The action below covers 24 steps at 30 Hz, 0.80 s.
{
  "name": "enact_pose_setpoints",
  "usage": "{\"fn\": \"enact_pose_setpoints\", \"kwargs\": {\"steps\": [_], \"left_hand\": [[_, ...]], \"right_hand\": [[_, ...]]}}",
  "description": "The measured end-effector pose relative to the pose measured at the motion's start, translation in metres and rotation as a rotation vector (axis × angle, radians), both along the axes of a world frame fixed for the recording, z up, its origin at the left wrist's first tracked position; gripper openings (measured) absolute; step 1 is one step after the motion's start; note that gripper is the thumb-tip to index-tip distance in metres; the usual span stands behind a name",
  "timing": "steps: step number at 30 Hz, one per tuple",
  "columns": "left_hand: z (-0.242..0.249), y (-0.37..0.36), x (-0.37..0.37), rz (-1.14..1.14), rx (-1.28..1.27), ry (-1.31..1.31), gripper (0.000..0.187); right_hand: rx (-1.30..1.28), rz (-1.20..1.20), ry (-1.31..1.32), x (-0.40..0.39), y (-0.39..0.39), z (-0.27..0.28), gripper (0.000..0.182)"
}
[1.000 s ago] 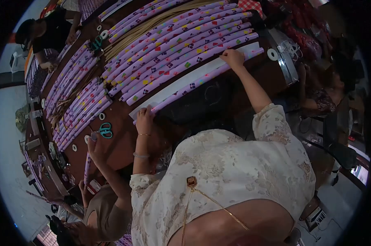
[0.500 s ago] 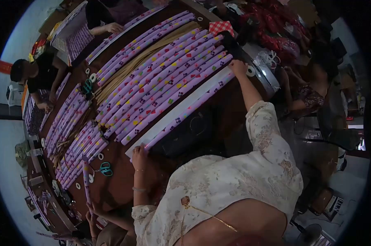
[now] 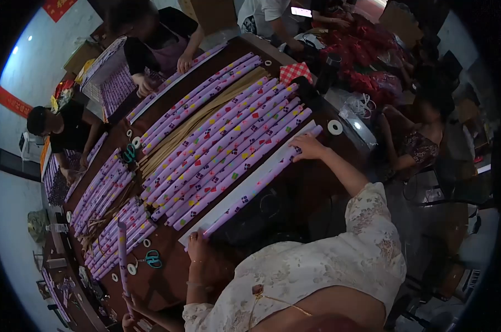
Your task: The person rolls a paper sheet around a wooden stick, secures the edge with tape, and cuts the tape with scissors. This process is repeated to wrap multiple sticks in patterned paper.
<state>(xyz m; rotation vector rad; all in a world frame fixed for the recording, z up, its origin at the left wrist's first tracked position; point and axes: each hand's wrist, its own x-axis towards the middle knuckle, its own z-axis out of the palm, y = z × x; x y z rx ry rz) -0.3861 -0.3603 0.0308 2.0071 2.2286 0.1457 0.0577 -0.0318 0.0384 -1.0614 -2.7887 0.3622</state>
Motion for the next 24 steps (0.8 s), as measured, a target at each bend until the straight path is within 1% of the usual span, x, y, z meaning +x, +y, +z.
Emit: {"fn": "enact_pose_setpoints", "kwargs": {"steps": [1,2,4,5,6,7,8,10,12,14,15,16,18,19,22,24], "left_hand": [[-0.001,0.0,0.0,-0.005,0.001,0.006,0.043],[0.0,0.0,0.001,-0.02,0.043,0.005,0.041],[-0.002,-0.001,0.002,-0.036,0.093,0.015,0.039],[-0.004,-0.002,0.002,-0.032,0.089,0.011,0.04],[-0.006,-0.002,0.001,-0.026,0.091,0.007,0.042],[-0.008,-0.003,0.0,-0.036,0.051,0.055,0.046],[-0.013,-0.004,-0.001,-0.024,0.06,0.064,0.046],[-0.023,-0.006,-0.004,0.002,0.063,0.084,0.047],[-0.021,-0.008,-0.003,0.039,0.126,0.086,0.047],[-0.004,-0.002,0.003,0.016,0.051,0.045,0.041],[0.009,0.003,0.012,0.107,0.026,0.003,0.032],[0.006,0.002,0.01,0.119,0.036,0.008,0.032],[-0.005,0.0,0.006,0.138,0.061,-0.033,0.025],[-0.011,0.0,0.002,0.141,0.062,-0.034,0.025],[-0.019,-0.003,-0.003,0.1,0.041,-0.031,0.022],[-0.017,-0.004,-0.002,0.085,0.09,-0.032,0.018]], "right_hand": [[-0.073,0.003,-0.033,0.0,0.002,-0.002,0.053],[-0.072,-0.001,-0.026,-0.001,0.002,-0.001,0.053],[-0.078,0.019,-0.063,-0.002,0.003,0.004,0.05],[-0.073,0.019,-0.054,-0.004,0.004,0.004,0.05],[-0.088,0.02,-0.101,-0.004,0.005,0.006,0.049],[-0.106,0.025,-0.149,-0.006,0.006,0.007,0.047],[-0.133,0.048,-0.187,-0.008,0.007,0.011,0.047],[-0.075,0.077,-0.199,-0.008,0.01,0.004,0.045],[-0.107,0.097,-0.255,-0.012,0.01,0.011,0.046],[-0.162,0.082,-0.305,-0.016,0.01,0.017,0.047],[-0.188,0.066,-0.322,-0.016,0.011,0.015,0.048],[-0.16,0.069,-0.316,-0.016,0.009,0.013,0.046],[-0.138,0.084,-0.33,-0.018,0.009,0.013,0.046],[-0.124,0.091,-0.35,-0.017,0.008,0.014,0.046],[-0.09,0.097,-0.373,-0.017,0.01,0.009,0.047],[-0.077,0.075,-0.37,-0.017,0.008,0.01,0.047]]}}
